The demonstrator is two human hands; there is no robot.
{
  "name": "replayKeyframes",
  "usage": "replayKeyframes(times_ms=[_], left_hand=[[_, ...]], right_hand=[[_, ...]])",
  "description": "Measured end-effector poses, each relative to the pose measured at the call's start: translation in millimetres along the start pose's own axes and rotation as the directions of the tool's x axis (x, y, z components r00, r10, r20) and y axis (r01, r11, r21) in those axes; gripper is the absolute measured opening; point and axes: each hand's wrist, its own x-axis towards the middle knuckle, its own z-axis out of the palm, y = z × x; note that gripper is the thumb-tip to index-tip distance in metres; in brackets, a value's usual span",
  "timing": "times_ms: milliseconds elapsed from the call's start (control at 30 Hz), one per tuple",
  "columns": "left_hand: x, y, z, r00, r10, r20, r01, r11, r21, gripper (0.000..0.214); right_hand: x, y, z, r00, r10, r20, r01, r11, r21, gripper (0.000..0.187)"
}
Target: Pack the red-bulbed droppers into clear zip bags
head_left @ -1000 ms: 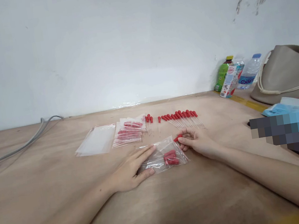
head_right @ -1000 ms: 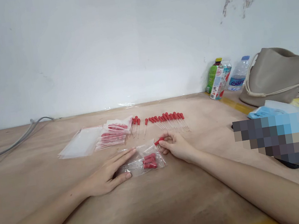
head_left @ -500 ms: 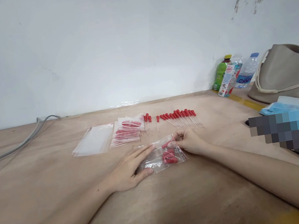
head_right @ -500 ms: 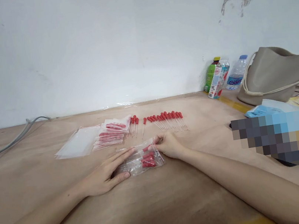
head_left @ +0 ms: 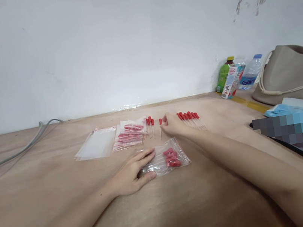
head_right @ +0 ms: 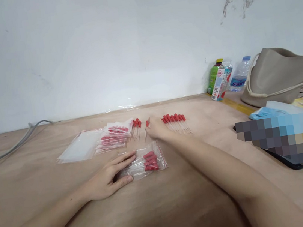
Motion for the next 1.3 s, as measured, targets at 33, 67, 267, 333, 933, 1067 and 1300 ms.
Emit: replayKeyframes(times_ms=[33, 67, 267, 333, 933, 1067, 1300], left_hand=[[-0.1, -0.6, 0.4, 1.0, 0.007, -0.003, -0.007, 1.0, -0.01, 0.053], [-0.2, -1.2, 0.6, 1.0, 0.013, -0.002, -0.013, 1.0, -0.02, 0.053], [-1.2, -1.3, -1.5, 0.999, 0.011, 0.047, -0.01, 1.0, -0.008, 0.051], [-1.2, -0.1, -2.7, 0.998, 0.007, 0.054, -0.007, 1.0, 0.002, 0.047], [-1.6, 1.4, 1.4, 0.999, -0.029, -0.024, 0.028, 1.0, -0.011, 0.055], [-2.1, 1.6, 0.9, 0.999, -0.013, -0.038, 0.012, 1.0, -0.021, 0.056], [-1.5, 2.0, 1.3, 0.999, -0.008, -0.042, 0.008, 1.0, -0.007, 0.056]], right_hand=[[6.6, -6.0, 6.7, 0.999, 0.029, 0.024, -0.028, 0.999, -0.04, 0.034], [12.0, -11.2, 13.0, 0.997, 0.055, 0.047, -0.052, 0.996, -0.066, 0.039], [19.5, -23.7, 21.5, 0.984, 0.112, 0.141, -0.098, 0.99, -0.104, 0.044], [14.2, -18.7, 10.8, 0.987, 0.093, 0.131, -0.081, 0.993, -0.089, 0.049], [-85.1, 27.3, -9.2, 0.947, 0.253, 0.197, -0.254, 0.214, 0.943, 0.012], [-90.2, 33.3, -11.9, 0.962, 0.048, 0.267, -0.265, 0.377, 0.887, 0.017], [-78.0, 40.3, -18.9, 0.824, -0.231, 0.518, -0.304, 0.59, 0.748, 0.037]])
